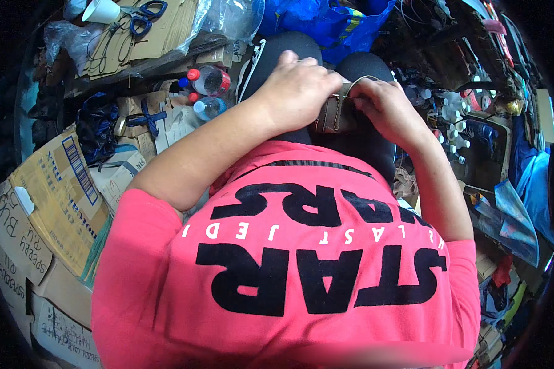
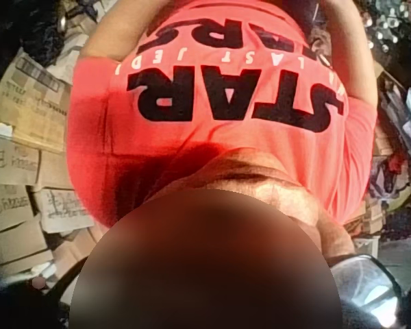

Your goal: Sewing a leather shoe upper by hand using a needle and thread in a manufacturing environment.

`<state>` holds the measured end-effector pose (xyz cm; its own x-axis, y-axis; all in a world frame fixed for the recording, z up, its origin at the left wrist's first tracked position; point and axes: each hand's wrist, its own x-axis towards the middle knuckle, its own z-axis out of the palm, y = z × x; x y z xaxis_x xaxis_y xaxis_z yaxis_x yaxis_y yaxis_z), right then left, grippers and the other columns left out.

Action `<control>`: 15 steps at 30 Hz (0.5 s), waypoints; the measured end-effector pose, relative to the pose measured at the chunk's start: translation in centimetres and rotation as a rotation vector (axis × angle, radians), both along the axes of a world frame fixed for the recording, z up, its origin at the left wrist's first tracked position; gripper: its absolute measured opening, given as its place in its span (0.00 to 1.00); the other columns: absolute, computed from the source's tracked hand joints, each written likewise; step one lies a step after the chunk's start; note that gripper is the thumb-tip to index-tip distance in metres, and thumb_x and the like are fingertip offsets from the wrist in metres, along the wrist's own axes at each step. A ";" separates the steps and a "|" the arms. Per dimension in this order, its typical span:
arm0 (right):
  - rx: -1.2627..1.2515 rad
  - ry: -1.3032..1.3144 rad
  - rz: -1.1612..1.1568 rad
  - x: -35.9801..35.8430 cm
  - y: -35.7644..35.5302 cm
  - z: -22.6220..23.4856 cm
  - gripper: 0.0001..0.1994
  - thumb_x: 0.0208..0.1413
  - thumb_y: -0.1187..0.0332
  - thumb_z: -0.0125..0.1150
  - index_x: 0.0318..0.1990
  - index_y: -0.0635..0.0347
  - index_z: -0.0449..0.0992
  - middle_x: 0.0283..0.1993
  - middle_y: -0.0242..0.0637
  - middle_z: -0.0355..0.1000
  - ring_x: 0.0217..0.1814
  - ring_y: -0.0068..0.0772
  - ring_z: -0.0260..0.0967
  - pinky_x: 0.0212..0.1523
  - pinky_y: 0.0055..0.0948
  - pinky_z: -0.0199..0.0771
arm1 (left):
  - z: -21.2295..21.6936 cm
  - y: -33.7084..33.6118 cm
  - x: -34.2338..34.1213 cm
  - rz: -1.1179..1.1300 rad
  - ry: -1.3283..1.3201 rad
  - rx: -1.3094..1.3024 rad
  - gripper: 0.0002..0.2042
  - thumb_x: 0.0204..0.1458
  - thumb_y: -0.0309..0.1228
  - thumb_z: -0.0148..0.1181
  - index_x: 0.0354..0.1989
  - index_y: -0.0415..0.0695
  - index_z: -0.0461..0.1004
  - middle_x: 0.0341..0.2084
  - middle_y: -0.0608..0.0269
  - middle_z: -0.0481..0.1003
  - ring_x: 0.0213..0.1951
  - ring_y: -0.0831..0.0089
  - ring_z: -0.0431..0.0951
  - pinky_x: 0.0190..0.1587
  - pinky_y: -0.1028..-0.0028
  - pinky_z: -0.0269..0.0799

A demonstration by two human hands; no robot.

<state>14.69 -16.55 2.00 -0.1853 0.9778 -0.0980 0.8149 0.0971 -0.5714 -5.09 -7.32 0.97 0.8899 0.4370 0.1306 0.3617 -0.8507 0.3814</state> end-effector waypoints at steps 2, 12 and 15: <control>-0.027 -0.104 0.038 -0.6 0.6 0.2 0.05 0.54 0.69 0.52 0.36 0.57 0.72 0.34 0.42 0.75 0.43 0.48 0.71 0.45 0.42 0.62 | 0.8 -0.1 1.3 -0.097 0.167 0.142 0.06 0.50 0.29 0.51 0.35 0.49 0.73 0.29 0.67 0.75 0.42 0.68 0.73 0.46 0.62 0.59; 0.009 -0.361 0.163 0.4 0.0 0.8 0.09 0.52 0.72 0.51 0.40 0.49 0.71 0.31 0.38 0.75 0.42 0.43 0.72 0.50 0.47 0.59 | 1.1 1.5 -0.6 -0.280 0.148 0.179 0.06 0.49 0.29 0.48 0.32 0.51 0.73 0.28 0.68 0.73 0.43 0.70 0.71 0.49 0.61 0.59; 0.001 -0.518 0.067 4.5 -2.2 0.5 0.10 0.49 0.75 0.53 0.39 0.50 0.72 0.31 0.37 0.75 0.42 0.42 0.71 0.50 0.43 0.60 | 1.2 3.6 -3.9 -0.238 0.130 0.247 0.05 0.46 0.28 0.51 0.31 0.50 0.72 0.24 0.68 0.69 0.40 0.67 0.71 0.45 0.63 0.60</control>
<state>19.19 -18.73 2.49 -0.1746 0.9657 -0.1921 0.9827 0.1588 -0.0949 -8.94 -3.73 2.15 0.9790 0.1850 0.0858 0.1744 -0.9776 0.1176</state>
